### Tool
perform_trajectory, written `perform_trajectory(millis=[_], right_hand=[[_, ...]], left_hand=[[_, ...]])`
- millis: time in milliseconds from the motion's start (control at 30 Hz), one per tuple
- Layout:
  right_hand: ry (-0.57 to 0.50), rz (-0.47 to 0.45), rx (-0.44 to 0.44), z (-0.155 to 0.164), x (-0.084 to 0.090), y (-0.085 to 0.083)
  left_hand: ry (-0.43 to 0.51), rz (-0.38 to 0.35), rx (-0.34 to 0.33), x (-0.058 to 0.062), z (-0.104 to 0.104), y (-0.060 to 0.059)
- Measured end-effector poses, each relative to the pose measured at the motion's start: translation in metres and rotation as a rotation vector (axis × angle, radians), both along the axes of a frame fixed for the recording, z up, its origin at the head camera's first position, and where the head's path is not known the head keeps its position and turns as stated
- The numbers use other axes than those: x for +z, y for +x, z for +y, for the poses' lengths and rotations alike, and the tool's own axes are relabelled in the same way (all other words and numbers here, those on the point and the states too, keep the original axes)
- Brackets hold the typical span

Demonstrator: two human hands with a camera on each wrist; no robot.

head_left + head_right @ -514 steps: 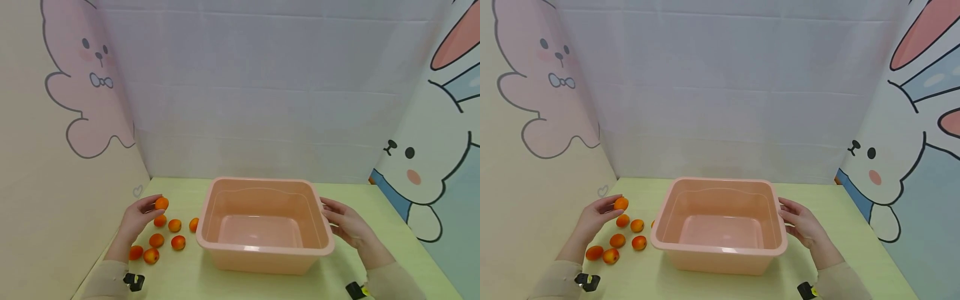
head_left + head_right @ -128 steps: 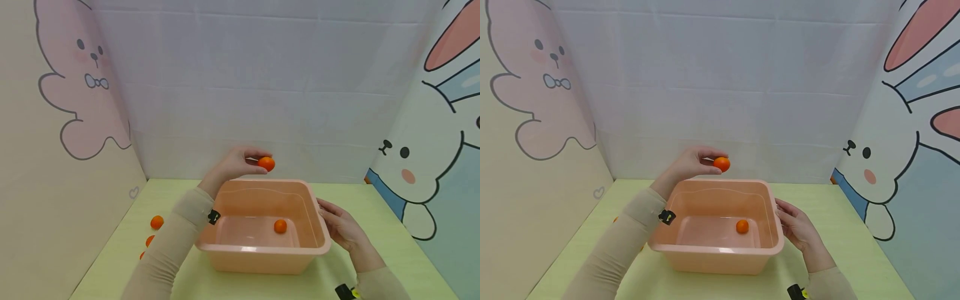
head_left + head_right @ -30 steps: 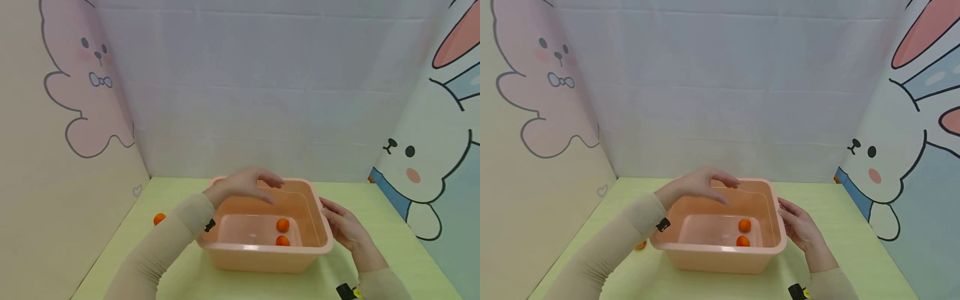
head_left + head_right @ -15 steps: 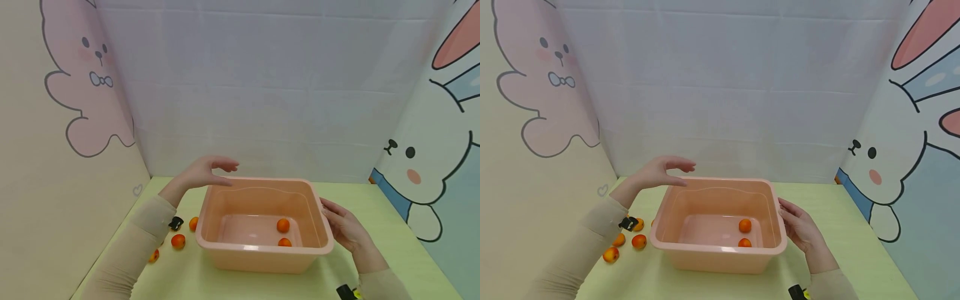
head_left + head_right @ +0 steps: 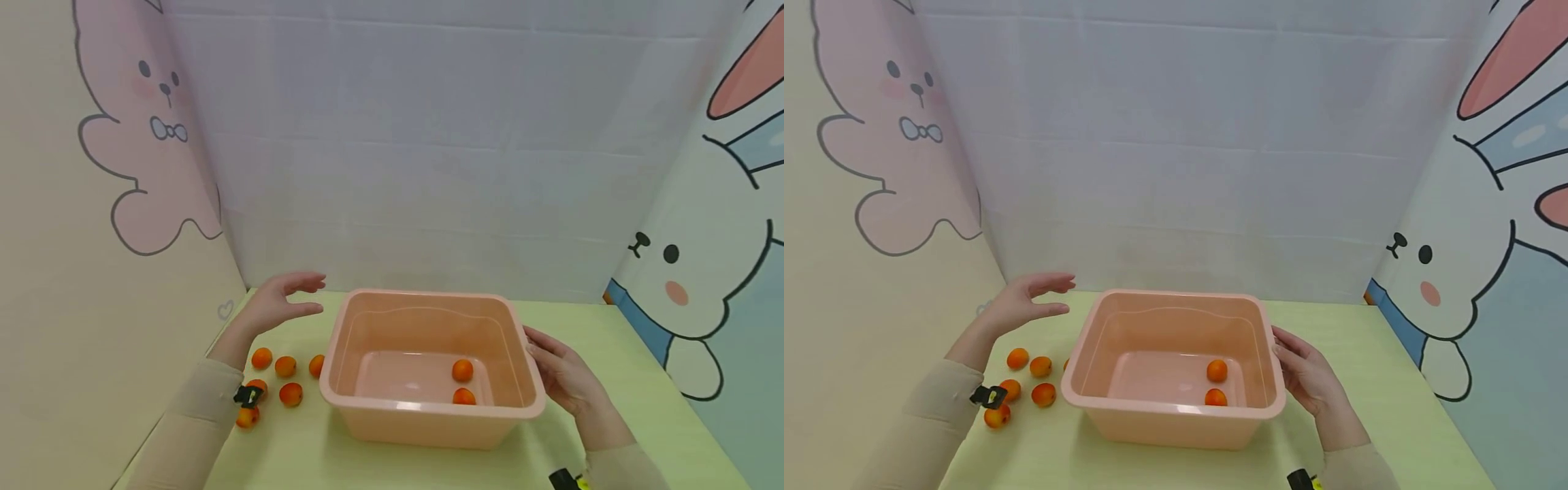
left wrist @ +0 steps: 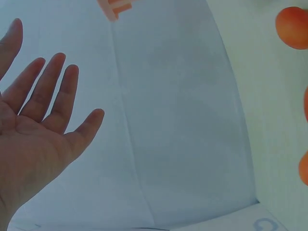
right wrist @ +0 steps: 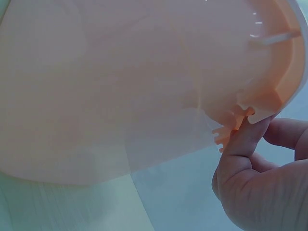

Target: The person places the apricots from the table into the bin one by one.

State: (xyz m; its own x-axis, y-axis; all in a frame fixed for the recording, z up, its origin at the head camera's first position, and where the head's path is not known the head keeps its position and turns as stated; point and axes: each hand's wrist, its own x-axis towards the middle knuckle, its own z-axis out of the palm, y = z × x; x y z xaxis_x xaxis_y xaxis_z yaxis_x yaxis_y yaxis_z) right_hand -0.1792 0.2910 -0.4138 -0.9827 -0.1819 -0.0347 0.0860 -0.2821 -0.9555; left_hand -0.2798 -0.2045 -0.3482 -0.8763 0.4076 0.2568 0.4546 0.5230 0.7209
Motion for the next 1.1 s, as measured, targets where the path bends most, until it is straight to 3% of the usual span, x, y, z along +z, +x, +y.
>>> perform_trajectory(millis=[367, 633, 767, 900, 1100], right_hand=[[0.023, -0.050, -0.050, -0.001, 0.002, 0.001], [0.062, -0.081, -0.068, -0.004, 0.003, 0.000], [0.062, -0.084, -0.075, -0.004, 0.004, 0.000], [0.062, -0.088, -0.080, -0.004, 0.004, 0.001], [0.060, -0.075, -0.074, -0.004, 0.003, 0.001]], left_hand=[[0.098, -0.029, 0.308, -0.048, -0.038, 0.042], [0.148, 0.038, 0.498, -0.074, -0.060, 0.070], [0.172, 0.068, 0.544, -0.087, -0.069, 0.080], [0.211, 0.089, 0.548, -0.105, -0.075, 0.088], [0.228, 0.050, 0.535, -0.133, -0.077, 0.098]])
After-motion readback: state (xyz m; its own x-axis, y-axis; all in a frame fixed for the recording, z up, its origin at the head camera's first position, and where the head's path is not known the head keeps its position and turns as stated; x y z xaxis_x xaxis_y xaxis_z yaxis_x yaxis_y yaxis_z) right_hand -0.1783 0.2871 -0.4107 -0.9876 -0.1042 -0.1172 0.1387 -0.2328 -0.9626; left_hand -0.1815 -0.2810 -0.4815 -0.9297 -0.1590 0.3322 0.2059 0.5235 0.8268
